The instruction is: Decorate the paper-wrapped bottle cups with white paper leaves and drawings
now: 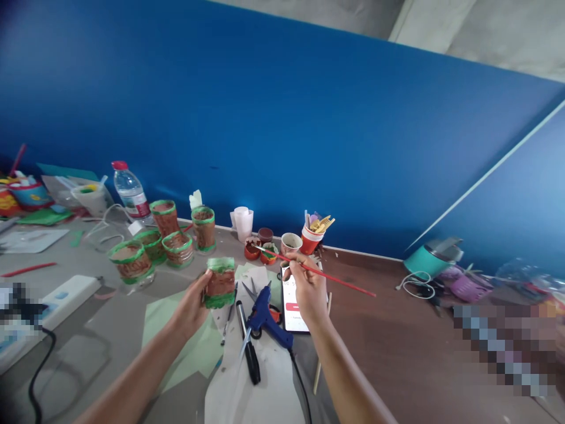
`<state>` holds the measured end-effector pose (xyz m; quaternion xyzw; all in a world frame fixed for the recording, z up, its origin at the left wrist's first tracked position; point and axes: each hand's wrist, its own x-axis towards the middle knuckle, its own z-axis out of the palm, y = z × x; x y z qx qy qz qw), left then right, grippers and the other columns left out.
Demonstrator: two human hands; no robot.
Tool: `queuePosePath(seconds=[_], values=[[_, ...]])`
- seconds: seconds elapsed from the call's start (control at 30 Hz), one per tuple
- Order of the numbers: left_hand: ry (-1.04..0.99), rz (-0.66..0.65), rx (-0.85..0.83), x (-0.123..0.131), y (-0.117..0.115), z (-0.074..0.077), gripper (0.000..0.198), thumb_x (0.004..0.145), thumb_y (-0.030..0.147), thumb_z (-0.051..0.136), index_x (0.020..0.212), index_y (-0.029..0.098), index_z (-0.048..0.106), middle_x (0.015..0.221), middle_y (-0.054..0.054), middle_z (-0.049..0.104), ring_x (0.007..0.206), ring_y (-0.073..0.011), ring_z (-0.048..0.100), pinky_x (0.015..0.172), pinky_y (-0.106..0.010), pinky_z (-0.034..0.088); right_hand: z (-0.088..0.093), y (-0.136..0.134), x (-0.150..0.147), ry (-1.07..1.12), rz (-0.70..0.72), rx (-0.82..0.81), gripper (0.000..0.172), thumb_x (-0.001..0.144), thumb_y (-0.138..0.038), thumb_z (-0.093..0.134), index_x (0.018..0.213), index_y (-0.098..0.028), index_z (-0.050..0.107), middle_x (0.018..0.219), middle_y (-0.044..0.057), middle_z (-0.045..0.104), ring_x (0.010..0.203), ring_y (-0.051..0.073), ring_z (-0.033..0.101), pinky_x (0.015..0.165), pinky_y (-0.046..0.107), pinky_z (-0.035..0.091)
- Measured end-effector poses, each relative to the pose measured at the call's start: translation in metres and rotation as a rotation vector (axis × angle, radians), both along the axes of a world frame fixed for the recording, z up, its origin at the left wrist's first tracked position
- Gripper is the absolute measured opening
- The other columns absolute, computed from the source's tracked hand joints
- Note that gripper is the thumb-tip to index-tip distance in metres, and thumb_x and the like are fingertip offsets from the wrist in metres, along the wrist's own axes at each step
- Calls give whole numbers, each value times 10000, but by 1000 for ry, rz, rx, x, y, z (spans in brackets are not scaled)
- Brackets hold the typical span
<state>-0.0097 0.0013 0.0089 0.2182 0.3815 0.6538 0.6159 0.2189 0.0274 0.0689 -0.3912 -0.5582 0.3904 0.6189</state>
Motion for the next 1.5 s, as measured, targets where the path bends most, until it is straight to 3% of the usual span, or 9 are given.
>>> queuePosePath(seconds=[0.13,0.4,0.8,1.0,1.13,1.3,1.5], values=[[10,24,-18,-2,3,-3,386,664,438,779,887,139,680,827,-72,750,789,-234,714,708,-305,541,-3,10,6,-121,-93,0,181,862,-322,571,946,-180,647,690,11,639,594,149,586,576,283,476],[-16,-23,-12,-5,1,-3,351,720,432,748,904,140,679,853,-60,750,766,-198,705,679,-268,528,-18,35,14,-366,-186,-28,249,841,-332,526,953,-158,664,744,43,681,585,166,607,548,283,476],[-12,69,-4,-5,1,0,375,667,422,796,899,146,694,777,-12,717,676,-137,653,579,-209,489,-33,70,2,-698,-165,38,255,842,-259,474,944,-189,697,838,68,734,716,201,653,666,306,501],[-6,84,-10,-4,1,2,416,636,445,809,895,139,700,785,-15,725,683,-140,646,571,-220,491,-38,80,-6,-929,-102,95,278,836,-184,451,941,-193,709,965,71,743,863,217,667,790,319,497],[-8,109,-19,-4,0,4,412,616,437,823,879,144,701,786,-10,729,667,-131,642,552,-210,482,-37,84,-3,-1098,14,170,261,849,-162,483,944,-225,717,1009,48,732,962,204,642,894,309,457],[-36,102,-18,-3,0,4,368,621,401,827,860,150,703,838,-23,739,724,-146,668,602,-212,504,-38,92,6,-1288,140,221,243,912,-210,490,1041,-222,695,1089,75,702,1076,223,597,967,355,402],[-23,103,-18,-2,1,3,379,635,410,812,880,140,707,840,-36,742,728,-157,669,605,-220,512,-41,97,11,-1393,153,214,283,946,-297,475,1139,-214,664,1225,119,638,1207,256,524,1012,403,357]])
